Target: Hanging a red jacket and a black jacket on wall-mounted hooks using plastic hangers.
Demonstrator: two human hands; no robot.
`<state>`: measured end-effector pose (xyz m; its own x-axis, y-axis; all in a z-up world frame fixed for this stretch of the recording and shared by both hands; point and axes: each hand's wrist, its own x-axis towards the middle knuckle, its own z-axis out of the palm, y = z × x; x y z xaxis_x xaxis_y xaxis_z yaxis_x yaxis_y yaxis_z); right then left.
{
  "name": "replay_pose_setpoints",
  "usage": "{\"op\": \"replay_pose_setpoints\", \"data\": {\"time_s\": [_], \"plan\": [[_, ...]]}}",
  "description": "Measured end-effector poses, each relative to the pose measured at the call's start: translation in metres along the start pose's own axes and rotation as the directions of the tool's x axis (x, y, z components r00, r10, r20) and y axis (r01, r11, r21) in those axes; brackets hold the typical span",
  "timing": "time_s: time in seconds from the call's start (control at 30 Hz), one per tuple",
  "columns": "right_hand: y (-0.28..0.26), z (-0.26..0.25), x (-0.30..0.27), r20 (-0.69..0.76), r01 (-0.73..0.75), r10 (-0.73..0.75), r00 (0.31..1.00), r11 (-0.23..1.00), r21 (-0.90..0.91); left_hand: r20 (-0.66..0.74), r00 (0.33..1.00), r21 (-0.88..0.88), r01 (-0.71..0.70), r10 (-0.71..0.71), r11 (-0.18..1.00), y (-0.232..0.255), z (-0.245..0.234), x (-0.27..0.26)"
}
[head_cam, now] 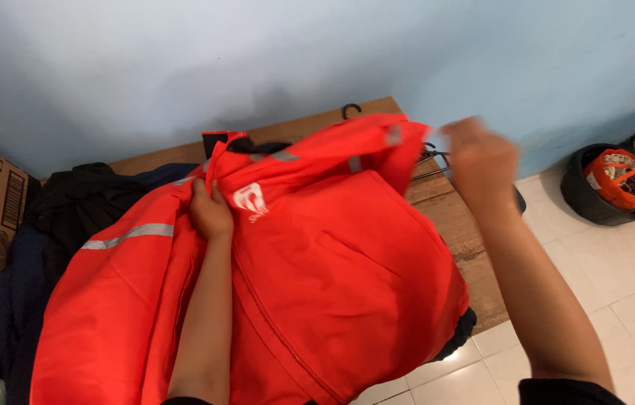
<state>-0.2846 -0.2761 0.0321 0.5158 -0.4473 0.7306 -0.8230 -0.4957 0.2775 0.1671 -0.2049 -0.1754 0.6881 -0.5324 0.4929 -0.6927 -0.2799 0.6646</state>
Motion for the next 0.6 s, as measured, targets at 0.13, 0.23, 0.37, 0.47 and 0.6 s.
{"op": "replay_pose_setpoints", "data": {"time_s": [0.13, 0.23, 0.37, 0.47, 0.6], "plan": [[0.023, 0.014, -0.020, 0.038, -0.207, 0.204, 0.978, 0.955, 0.211, -0.012, 0.998, -0.078, 0.068, -0.069, 0.995, -0.009, -0.004, 0.004], [0.000, 0.040, -0.046, 0.264, -0.404, 0.310, 0.913, 0.771, 0.492, -0.057, 0.998, -0.028, -0.009, 0.007, 1.000, 0.000, -0.007, 0.005], [-0.046, 0.118, -0.114, 0.819, -0.772, 0.222, 0.530, 0.526, 0.357, 0.012, 0.995, 0.052, 0.099, -0.100, 0.994, 0.003, -0.008, 0.002], [-0.060, 0.194, -0.156, 0.808, -0.812, 0.087, 0.582, 0.110, 0.573, -0.001, 0.997, 0.035, 0.081, -0.081, 0.996, 0.007, -0.009, 0.002], [-0.069, 0.145, -0.112, 0.795, -0.783, 0.201, 0.572, -0.153, 0.602, 0.012, 0.996, 0.074, 0.089, -0.090, 0.993, 0.006, -0.007, 0.000]]}}
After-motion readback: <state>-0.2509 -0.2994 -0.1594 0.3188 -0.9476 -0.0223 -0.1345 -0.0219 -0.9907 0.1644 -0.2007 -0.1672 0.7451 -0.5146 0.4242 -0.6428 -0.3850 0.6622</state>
